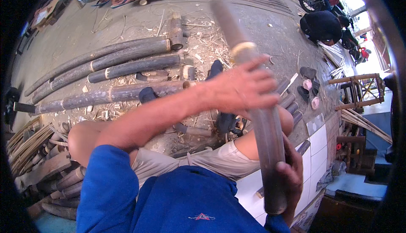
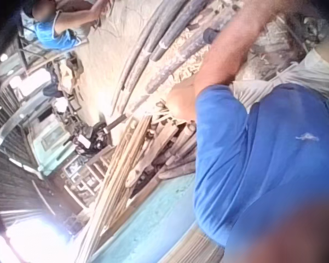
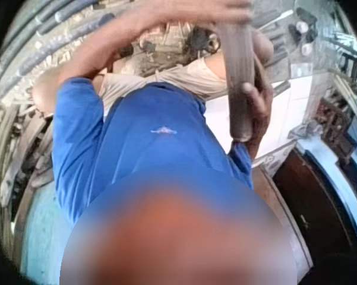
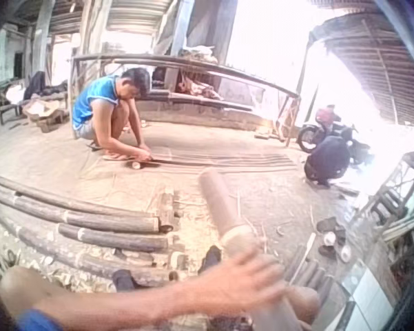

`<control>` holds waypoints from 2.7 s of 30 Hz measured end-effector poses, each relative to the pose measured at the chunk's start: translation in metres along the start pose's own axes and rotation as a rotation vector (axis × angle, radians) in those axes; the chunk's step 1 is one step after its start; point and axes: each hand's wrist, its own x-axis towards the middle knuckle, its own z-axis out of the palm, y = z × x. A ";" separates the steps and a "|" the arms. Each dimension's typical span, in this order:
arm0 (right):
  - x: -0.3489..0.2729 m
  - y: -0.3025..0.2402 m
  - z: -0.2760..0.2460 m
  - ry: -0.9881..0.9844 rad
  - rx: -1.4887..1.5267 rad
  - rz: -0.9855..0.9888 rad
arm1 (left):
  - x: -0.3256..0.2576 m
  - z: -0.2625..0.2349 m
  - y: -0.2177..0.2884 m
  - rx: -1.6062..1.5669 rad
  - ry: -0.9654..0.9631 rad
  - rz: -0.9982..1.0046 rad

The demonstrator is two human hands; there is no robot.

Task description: The person sits on the floor and uses a wooden mallet and a chisel to hollow and shape the ends of bamboo poles. They repeatedly strike the chisel, rotate the pole, and clear debris, then set the finished piece aside and pick up another pole to continue.

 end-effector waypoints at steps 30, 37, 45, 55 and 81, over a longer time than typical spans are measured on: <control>0.262 -0.131 0.147 0.020 0.348 -0.980 | -0.087 0.006 -0.064 -0.759 0.434 -1.011; 0.272 -0.141 0.160 -0.158 0.325 -1.005 | -0.108 0.004 -0.068 -0.689 0.535 -1.031; 0.298 -0.117 0.161 -0.299 0.296 -0.673 | -0.090 0.029 -0.054 -0.420 0.657 -1.184; 0.287 -0.099 0.182 -0.117 0.422 -0.761 | -0.118 0.033 -0.071 -0.610 0.566 -1.175; 0.044 -0.002 -0.014 0.484 -0.364 -0.308 | -0.001 -0.124 -0.060 -0.689 -0.021 -0.634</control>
